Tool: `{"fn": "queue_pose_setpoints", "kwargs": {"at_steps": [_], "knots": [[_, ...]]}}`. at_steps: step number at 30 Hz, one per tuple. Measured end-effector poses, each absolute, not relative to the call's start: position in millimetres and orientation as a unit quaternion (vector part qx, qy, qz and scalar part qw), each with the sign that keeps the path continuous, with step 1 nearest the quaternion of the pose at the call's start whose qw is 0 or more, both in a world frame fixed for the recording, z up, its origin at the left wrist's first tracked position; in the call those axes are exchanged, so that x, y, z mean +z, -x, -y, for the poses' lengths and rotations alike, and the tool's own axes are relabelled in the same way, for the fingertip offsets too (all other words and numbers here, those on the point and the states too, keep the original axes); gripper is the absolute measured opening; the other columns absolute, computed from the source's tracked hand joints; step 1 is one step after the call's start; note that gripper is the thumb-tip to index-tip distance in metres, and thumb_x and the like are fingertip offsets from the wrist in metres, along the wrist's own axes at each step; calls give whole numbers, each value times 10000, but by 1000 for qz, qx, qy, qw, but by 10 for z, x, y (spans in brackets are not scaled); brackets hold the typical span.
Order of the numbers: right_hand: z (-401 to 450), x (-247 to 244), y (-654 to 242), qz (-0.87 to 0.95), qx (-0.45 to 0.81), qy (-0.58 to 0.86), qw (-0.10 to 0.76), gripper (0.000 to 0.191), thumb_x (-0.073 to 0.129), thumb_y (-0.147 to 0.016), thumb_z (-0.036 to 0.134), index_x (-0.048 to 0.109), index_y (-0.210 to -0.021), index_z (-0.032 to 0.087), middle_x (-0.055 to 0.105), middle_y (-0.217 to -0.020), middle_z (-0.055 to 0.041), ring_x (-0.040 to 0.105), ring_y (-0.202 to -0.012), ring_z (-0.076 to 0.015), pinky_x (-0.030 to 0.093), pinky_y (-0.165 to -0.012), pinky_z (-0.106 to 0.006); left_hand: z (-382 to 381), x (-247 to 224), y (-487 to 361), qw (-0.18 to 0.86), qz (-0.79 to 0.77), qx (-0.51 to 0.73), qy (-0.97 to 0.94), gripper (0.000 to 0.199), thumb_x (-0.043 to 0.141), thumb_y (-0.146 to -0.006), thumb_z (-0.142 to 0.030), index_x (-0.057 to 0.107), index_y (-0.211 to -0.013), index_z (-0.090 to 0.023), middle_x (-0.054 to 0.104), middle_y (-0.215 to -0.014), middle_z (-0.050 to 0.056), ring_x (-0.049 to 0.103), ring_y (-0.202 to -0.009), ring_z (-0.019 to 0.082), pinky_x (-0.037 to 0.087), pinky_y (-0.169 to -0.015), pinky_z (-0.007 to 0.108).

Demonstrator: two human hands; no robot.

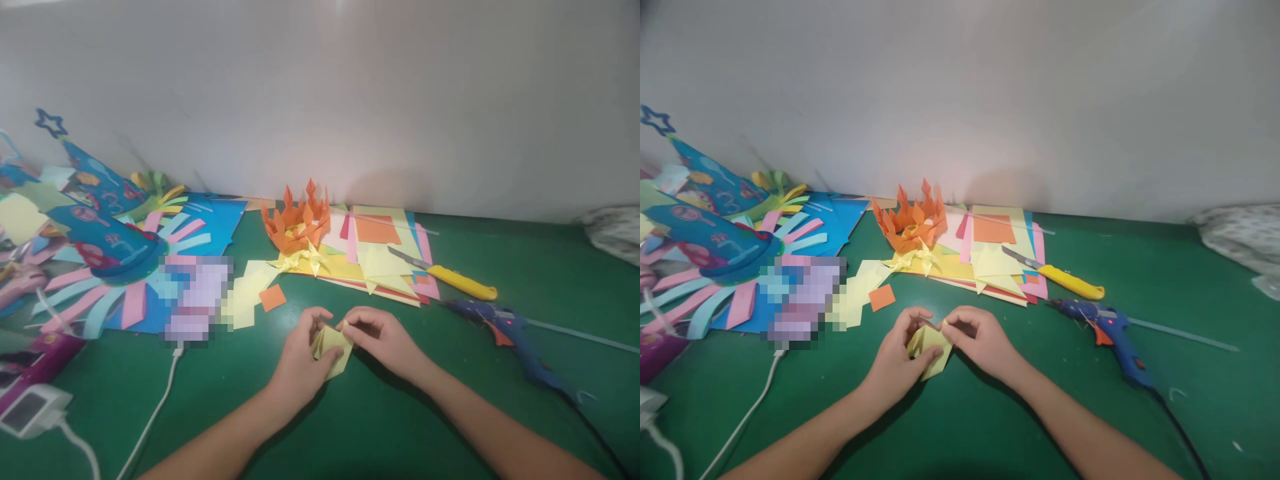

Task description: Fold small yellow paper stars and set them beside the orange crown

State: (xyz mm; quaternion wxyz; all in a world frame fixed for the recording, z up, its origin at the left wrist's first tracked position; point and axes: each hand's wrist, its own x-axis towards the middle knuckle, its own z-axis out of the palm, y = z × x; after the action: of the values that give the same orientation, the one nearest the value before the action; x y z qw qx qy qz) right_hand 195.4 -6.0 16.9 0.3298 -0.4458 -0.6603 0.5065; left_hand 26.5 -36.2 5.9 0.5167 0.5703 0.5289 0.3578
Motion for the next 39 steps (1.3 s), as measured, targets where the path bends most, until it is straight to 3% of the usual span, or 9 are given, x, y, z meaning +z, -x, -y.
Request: {"fn": "queue_pose_setpoints", "kwargs": {"at_steps": [10, 23, 30, 39], "knots": [[59, 154, -1947, 669, 469, 473, 329, 256, 576, -801, 351, 562, -612, 179, 610, -685, -24, 573, -671, -159, 452, -639, -268, 338, 78, -279, 536, -522, 368, -552, 406, 581, -703, -110, 412, -1051, -231, 509, -799, -32, 536, -707, 118, 430, -657, 243], [62, 156, -1939, 662, 466, 482, 335, 196, 590, -778, 300, 580, -624, 180, 612, -690, -17, 567, -668, -155, 443, -642, -266, 342, 88, -281, 543, -518, 369, -549, 408, 575, -698, -98, 417, -1048, -235, 503, -820, -29, 535, -717, 121, 431, -655, 247], [64, 153, -1930, 654, 469, 482, 345, 193, 605, -764, 298, 583, -613, 179, 614, -681, -14, 569, -663, -150, 451, -638, -261, 316, 107, -302, 521, -540, 371, -548, 361, 639, -693, -200, 440, -994, -222, 424, -642, -74, 441, -593, 109, 368, -573, 226], [64, 177, -1928, 640, 490, 478, 351, 225, 606, -758, 321, 555, -597, 173, 580, -656, -4, 537, -634, -139, 432, -619, -256, 321, 74, -314, 554, -528, 387, -514, 356, 618, -697, -176, 424, -991, -226, 438, -652, -75, 441, -592, 102, 377, -570, 217]]}}
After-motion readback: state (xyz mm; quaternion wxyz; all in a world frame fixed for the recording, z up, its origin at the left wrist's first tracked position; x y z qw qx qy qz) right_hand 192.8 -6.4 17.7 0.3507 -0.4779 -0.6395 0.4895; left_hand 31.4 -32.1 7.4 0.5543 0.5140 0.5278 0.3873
